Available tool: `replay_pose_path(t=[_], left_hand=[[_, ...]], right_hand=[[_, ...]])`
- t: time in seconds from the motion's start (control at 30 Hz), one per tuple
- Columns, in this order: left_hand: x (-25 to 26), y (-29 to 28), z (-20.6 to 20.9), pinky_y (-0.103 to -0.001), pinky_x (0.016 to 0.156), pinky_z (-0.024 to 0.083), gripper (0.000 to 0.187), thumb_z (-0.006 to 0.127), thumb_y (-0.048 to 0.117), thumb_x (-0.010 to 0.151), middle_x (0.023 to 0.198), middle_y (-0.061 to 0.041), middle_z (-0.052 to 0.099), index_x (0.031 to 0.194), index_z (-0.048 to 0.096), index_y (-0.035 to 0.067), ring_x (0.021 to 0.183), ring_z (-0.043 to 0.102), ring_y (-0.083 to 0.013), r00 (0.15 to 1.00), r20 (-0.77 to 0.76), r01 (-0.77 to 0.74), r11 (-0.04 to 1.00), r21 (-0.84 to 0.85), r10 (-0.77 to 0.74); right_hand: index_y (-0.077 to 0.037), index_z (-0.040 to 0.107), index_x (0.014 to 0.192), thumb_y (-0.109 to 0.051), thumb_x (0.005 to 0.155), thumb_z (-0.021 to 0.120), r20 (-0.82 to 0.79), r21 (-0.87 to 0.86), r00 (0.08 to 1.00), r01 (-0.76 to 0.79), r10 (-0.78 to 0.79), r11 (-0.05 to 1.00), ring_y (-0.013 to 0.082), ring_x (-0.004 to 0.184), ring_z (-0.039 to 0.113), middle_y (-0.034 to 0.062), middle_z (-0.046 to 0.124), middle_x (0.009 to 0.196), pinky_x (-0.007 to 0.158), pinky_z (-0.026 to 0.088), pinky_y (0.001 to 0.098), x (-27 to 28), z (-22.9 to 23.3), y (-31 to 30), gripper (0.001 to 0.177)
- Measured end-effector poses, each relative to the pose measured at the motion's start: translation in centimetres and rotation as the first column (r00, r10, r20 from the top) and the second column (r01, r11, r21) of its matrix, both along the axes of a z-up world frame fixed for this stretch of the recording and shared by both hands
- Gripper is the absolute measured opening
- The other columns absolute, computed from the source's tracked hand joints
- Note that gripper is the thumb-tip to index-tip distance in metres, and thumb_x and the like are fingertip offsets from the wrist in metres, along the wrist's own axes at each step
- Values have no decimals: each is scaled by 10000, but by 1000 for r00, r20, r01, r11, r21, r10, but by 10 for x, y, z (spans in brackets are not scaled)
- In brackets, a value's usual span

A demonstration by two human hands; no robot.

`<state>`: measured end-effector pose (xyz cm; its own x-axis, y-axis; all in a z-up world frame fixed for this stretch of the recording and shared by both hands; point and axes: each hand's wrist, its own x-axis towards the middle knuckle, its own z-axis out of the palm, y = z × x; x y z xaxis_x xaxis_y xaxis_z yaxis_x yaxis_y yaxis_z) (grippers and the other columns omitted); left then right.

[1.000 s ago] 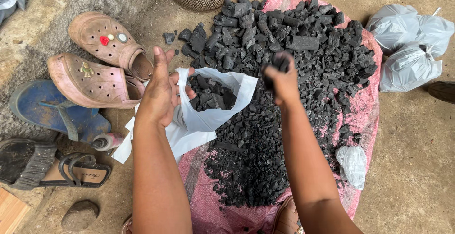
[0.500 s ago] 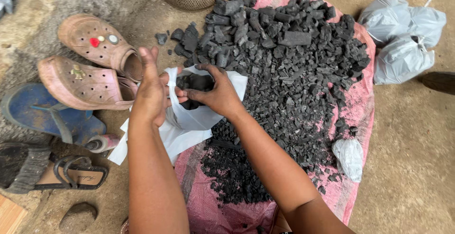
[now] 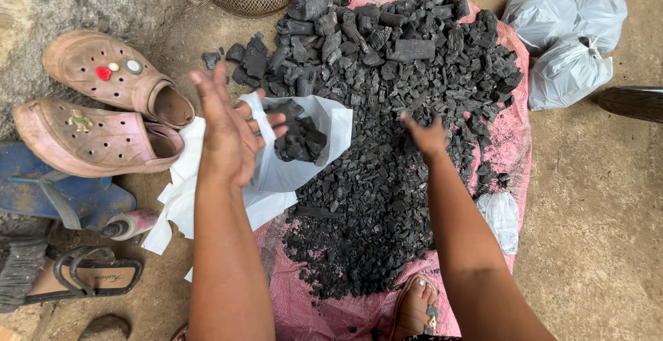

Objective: The person places charcoal from a large pile into a plastic bag and then ties the bag shut.

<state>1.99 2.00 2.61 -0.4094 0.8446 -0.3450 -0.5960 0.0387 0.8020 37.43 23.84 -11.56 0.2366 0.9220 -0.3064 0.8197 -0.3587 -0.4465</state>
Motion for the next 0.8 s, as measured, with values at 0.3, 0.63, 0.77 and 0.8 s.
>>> replay_pose_path(t=[0.3, 0.63, 0.77, 0.8], left_hand=[[-10, -9, -6, -518, 842, 610, 1220, 315, 970, 720, 1544, -336, 404, 1646, -8, 245, 949, 696, -322, 998, 8, -68, 996, 55, 68], [-19, -6, -13, -531, 835, 603, 1226, 329, 996, 729, 1498, -319, 438, 1640, -29, 258, 933, 679, -327, 994, 75, -82, 994, 72, 77], [-16, -5, -14, -523, 821, 615, 1227, 327, 961, 696, 1506, -309, 434, 1642, -16, 258, 931, 691, -317, 997, 37, -65, 998, 27, 64], [-15, -4, -15, -516, 823, 612, 1228, 333, 961, 696, 1517, -309, 430, 1641, -26, 264, 928, 689, -313, 998, 44, -54, 998, 39, 53]], right_hand=[[-265, 392, 1570, -782, 599, 828, 4, -148, 942, -331, 335, 932, 495, 1487, 263, 249, 108, 1662, 1197, 330, 617, -61, -44, -41, 1184], [-386, 276, 1584, -597, 551, 941, 239, -358, 678, -603, 695, 713, 502, 1452, 216, 141, 37, 1675, 1067, 349, 719, -149, 37, -132, 1247], [-291, 419, 1516, -569, 566, 915, 267, -180, 680, -661, 683, 728, 470, 1383, 399, 143, 239, 1645, 1024, 481, 606, -145, 17, -135, 1107], [-305, 494, 1473, -542, 587, 909, 281, -174, 673, -665, 684, 726, 475, 1383, 415, 152, 268, 1643, 1024, 501, 570, -143, 10, -132, 1007]])
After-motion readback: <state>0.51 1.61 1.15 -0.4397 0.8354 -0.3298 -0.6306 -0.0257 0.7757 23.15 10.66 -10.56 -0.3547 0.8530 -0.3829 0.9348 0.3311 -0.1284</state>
